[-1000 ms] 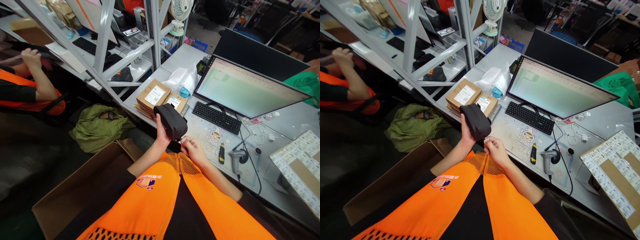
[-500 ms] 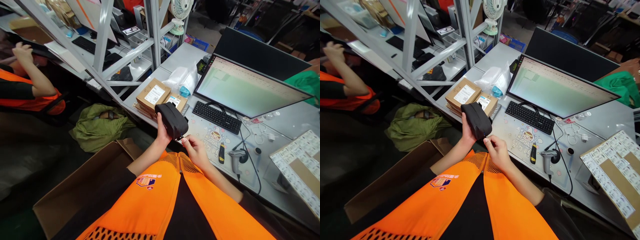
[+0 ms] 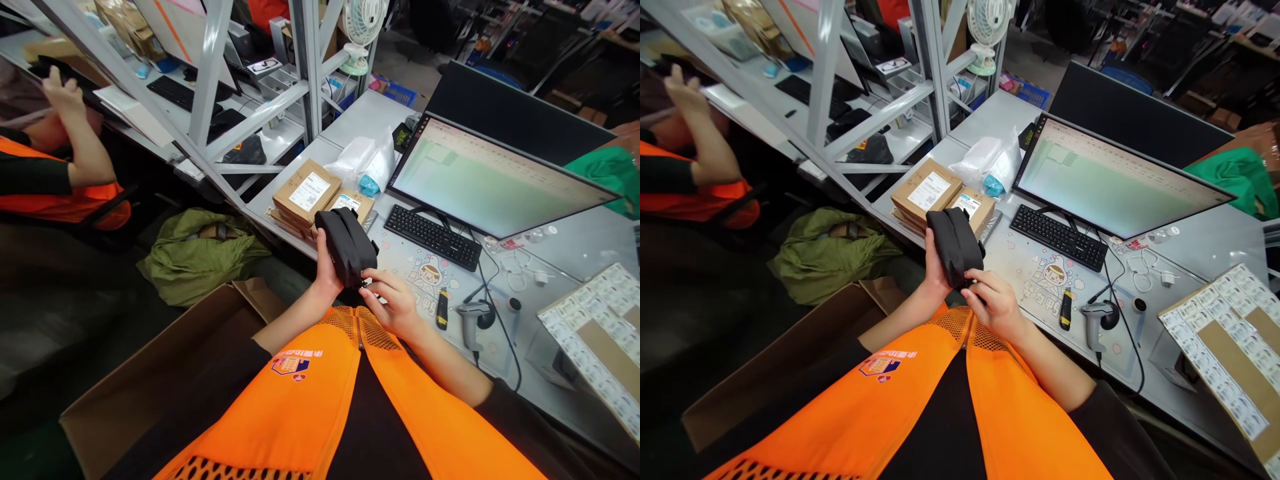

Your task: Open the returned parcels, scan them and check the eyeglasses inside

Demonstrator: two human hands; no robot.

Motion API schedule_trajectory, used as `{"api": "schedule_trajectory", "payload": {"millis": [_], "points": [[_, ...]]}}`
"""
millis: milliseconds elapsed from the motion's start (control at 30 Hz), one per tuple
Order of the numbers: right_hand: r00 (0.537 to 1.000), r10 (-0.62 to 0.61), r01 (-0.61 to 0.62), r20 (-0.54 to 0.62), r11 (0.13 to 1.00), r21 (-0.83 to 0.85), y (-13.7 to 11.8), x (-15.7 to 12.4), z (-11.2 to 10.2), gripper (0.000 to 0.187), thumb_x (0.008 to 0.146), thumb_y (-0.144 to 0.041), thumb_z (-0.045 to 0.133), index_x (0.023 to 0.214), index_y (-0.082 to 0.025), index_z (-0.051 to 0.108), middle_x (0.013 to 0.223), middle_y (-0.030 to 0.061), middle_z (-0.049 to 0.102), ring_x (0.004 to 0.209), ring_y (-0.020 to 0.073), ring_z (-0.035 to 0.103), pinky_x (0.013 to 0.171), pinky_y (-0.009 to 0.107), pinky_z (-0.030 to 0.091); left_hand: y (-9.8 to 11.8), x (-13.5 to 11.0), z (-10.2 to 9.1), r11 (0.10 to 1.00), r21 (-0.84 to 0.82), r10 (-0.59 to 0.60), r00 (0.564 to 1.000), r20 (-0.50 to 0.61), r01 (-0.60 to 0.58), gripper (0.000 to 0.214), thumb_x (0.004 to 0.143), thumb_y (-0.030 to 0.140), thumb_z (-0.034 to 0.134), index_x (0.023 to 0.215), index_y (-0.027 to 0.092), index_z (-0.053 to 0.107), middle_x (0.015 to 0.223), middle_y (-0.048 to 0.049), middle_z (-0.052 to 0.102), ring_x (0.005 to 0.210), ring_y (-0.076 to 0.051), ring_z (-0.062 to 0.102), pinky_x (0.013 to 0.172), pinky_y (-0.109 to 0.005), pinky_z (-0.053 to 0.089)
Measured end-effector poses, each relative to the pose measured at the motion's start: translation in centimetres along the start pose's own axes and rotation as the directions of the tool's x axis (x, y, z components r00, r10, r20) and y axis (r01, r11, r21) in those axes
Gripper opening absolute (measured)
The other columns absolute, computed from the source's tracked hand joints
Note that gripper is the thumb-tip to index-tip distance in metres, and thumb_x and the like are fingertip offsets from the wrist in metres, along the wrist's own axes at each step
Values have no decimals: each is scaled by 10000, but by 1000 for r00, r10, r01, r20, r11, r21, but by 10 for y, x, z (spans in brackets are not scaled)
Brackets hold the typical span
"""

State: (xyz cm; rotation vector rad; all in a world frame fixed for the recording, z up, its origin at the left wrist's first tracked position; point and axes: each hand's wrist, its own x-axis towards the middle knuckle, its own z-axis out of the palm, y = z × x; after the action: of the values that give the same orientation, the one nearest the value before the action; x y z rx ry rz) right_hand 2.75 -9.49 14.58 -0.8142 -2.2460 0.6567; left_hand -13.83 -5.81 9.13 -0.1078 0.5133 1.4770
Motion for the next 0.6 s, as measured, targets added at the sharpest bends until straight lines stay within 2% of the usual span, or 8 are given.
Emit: {"api": "schedule_trajectory", "payload": {"millis": [133, 233, 300, 467, 600], "points": [[982, -63, 71, 178, 997, -40, 9, 5, -8, 218, 1060, -310, 546, 896, -237, 671, 1275, 138, 744, 1030, 227, 750, 888, 373, 619, -3, -1, 1, 1000, -14, -10, 1000, -18, 10, 775, 990, 764, 413, 1285, 124, 734, 1175, -127, 792, 1252, -340, 679, 1134, -463, 499], [948, -135, 158, 290, 986, -57, 13, 11, -12, 231, 1081, -303, 520, 893, -223, 628, 1178, 134, 769, 853, 183, 742, 764, 313, 606, -8, -1, 0, 1000, -8, -23, 999, -42, 23, 737, 990, 741, 451, 1253, 121, 750, 1142, -128, 801, 1196, -322, 714, 1100, -438, 533], [936, -173, 200, 307, 978, -58, 15, 12, -14, 211, 1082, -278, 520, 900, -220, 608, 1158, 132, 771, 819, 173, 724, 736, 300, 590, -9, -1, -1, 1000, -9, -29, 998, -62, 28, 725, 983, 739, 468, 1221, 120, 761, 1111, -130, 806, 1149, -310, 736, 1060, -422, 563], [956, -222, 238, 192, 969, -61, 15, 8, -12, 122, 1050, -194, 557, 946, -233, 609, 1447, 145, 665, 886, 197, 714, 780, 361, 597, -4, 2, -2, 1000, 3, -22, 999, -43, 22, 772, 951, 801, 451, 1200, 141, 764, 1064, -126, 809, 1100, -313, 754, 994, -427, 600], [976, -217, 216, -28, 975, -49, 12, 3, -9, 85, 1009, -145, 610, 995, -218, 652, 1541, 183, 576, 920, 211, 732, 817, 386, 616, 1, 1, -2, 1000, 5, -27, 1000, 9, 27, 816, 938, 819, 454, 1267, 125, 732, 1169, -147, 790, 1167, -337, 726, 1028, -445, 581]]}}
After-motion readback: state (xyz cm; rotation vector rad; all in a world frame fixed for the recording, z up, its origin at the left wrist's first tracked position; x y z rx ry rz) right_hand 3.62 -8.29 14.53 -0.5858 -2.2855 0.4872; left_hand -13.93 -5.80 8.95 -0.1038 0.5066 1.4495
